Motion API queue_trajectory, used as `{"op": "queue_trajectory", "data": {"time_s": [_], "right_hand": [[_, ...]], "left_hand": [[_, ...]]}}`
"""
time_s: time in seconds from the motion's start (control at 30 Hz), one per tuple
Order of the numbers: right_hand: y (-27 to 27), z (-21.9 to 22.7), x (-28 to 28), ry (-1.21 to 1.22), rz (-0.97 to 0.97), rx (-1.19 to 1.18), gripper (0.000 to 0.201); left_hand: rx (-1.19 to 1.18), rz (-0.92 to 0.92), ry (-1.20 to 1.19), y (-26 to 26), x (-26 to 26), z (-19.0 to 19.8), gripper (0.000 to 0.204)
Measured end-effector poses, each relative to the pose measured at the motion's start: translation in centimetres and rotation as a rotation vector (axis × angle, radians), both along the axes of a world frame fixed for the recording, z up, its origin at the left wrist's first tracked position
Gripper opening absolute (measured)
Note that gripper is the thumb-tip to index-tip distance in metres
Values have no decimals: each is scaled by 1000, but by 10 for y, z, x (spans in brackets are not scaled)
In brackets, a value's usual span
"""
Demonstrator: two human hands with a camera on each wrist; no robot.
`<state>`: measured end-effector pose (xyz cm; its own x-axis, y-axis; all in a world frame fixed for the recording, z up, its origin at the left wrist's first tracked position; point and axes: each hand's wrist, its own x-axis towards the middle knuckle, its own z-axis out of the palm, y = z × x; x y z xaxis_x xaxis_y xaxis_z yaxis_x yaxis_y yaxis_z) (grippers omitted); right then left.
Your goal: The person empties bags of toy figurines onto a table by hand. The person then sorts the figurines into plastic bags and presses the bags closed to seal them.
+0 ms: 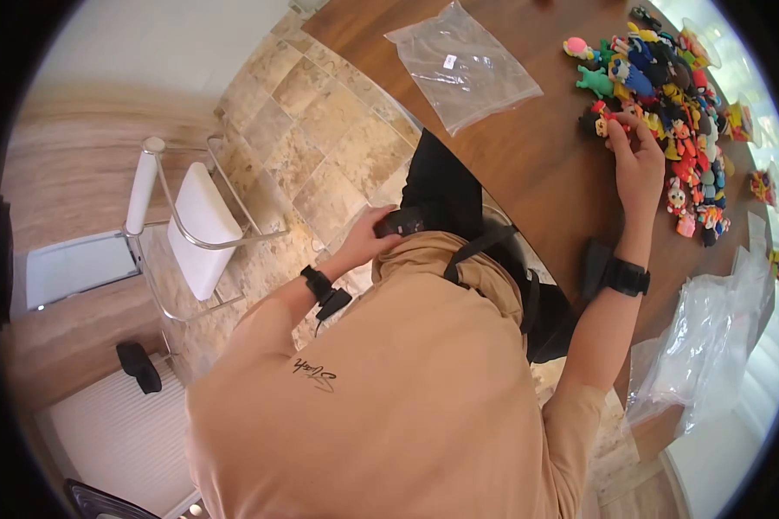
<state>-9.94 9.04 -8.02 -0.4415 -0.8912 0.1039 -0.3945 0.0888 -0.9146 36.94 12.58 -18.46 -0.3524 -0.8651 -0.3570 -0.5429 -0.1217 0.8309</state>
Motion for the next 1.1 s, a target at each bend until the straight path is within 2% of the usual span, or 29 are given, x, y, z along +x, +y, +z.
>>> {"op": "queue_trajectory", "data": {"time_s": [0.03, 0.07, 0.13, 0.2, 0.27, 0.33, 0.43, 0.5, 0.53, 0.6, 0.63, 0.7, 0.73, 0.77, 0.8, 0.83, 0.9, 0.93, 1.0, 1.03, 1.1], "right_hand": [[0, -1, 0, -13, 10, -23, 28], [-1, -1, -1, -28, 18, -49, 28], [-1, 2, -1, 0, 9, -28, 28], [-1, 3, 1, 21, 15, -5, 27], [-4, 2, 1, 13, -9, -36, 25], [-5, 1, -1, -17, 17, -58, 25], [-4, 2, 0, 13, 5, -26, 23], [-1, 7, 3, 8, 4, -30, 23], [-3, 9, 5, 5, -4, -33, 23], [-5, 5, 0, 2, 9, -20, 26], [-4, 3, -2, 10, 16, 0, 28], [-4, 3, -2, 21, 3, -10, 26], [-4, 3, 0, 35, -9, -23, 24], [-5, 2, -1, 33, -5, -23, 24], [-5, -1, -2, 0, -5, -32, 25], [-5, -2, -3, -31, -5, -42, 25], [-7, -5, -6, -27, 7, -51, 25], [-6, -6, -8, -21, 9, -58, 25], [-6, -9, -11, -15, 9, -49, 25], [-7, -10, -11, -10, 5, -51, 26], [-5, -8, -13, 4, 6, -16, 28]], "left_hand": [[-194, -243, -248, -2, -8, 4, 69], [-194, -244, -245, -7, -15, 8, 69], [-724, -521, -549, -16, -28, 12, 82], [-771, -548, -531, -27, -43, 7, 78], [-391, -614, -608, -34, -60, -3, 67], [-494, -597, -595, -30, -62, -7, 60], [-424, -542, -641, -29, -59, 0, 70], [-223, -544, -639, -28, -50, 15, 80], [-226, -538, -647, -28, -44, 18, 80], [-40, -493, -578, -24, -29, 24, 90], [-37, -494, -582, -22, -23, 25, 90], [144, -394, -424, -13, -10, 18, 85], [146, -391, -425, -6, -2, 3, 85], [39, -347, -276, 3, 10, -20, 79], [-67, -300, -128, 9, 14, -22, 73], [-65, -293, -130, 16, 18, -23, 73], [305, -87, 21, 27, 22, -22, 59], [309, -84, 23, 29, 25, -20, 59], [683, 152, 259, 37, 33, -17, 61], [783, 177, 415, 40, 38, -24, 57], [945, 289, 542, 45, 46, -20, 58]]}}
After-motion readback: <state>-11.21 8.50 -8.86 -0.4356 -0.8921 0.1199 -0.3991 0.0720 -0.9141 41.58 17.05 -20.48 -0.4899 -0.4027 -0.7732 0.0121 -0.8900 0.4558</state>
